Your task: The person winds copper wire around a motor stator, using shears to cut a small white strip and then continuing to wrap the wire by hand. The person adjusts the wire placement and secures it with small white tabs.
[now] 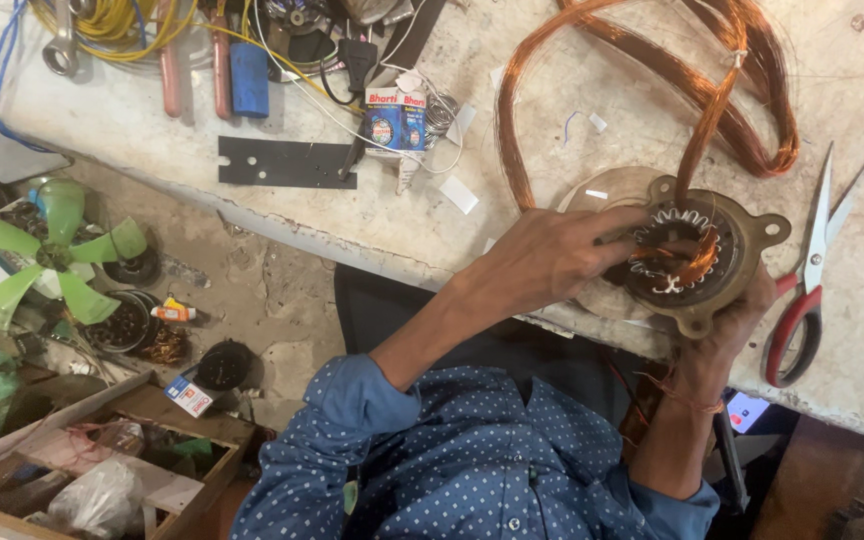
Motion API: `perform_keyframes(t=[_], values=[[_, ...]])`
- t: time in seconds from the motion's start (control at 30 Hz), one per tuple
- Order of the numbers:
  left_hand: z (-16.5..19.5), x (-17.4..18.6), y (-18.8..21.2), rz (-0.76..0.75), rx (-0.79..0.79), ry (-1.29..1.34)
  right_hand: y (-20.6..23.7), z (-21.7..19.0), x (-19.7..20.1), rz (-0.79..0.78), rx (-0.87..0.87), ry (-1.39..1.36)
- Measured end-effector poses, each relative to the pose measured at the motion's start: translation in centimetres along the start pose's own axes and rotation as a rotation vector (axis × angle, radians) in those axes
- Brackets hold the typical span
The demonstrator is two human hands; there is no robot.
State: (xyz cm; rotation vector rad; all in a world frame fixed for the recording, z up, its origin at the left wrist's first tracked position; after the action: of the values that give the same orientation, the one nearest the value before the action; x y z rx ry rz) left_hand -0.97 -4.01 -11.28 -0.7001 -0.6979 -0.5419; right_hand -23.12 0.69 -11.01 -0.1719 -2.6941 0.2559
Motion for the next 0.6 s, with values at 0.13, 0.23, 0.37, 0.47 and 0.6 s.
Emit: perform_keyframes(t=[0.13,0.23,0.37,0.47,0.6], values=[[0.1,0.3,0.1,0.021,0.003,0.012,0.4,1.8,0.7,0.034,0.001,0.091],[0.0,0.3,0.2,0.013,0.003,0.006,0.6,2.6,1.2,0.026,0.053,0.239],[0.0,0.3,0.0,0.017,0.004,0.033,0.4,2.3,1.0,-0.015,0.079,0.06],[0.1,0.3,-0.1,0.03,0.009,0.075,0.1,1.3,0.5,0.011,0.008,0.004],[0.2,0.5,-0.1,0.005,0.032,0.093,0.3,-0.3,0.0,-0.02,0.036,-0.001]])
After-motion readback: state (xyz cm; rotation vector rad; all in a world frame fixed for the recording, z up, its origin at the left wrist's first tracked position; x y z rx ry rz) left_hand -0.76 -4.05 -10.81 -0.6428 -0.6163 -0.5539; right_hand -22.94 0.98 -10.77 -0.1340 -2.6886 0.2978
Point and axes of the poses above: each hand's wrist, its own y-axis away from the middle knuckle, its own x-axis out of the back of the hand, z = x × y, the point moved 2 cm from there along -y, towards the middle knuckle, and after that the axes turned 8 degrees about -z, right-handed, at the moved point
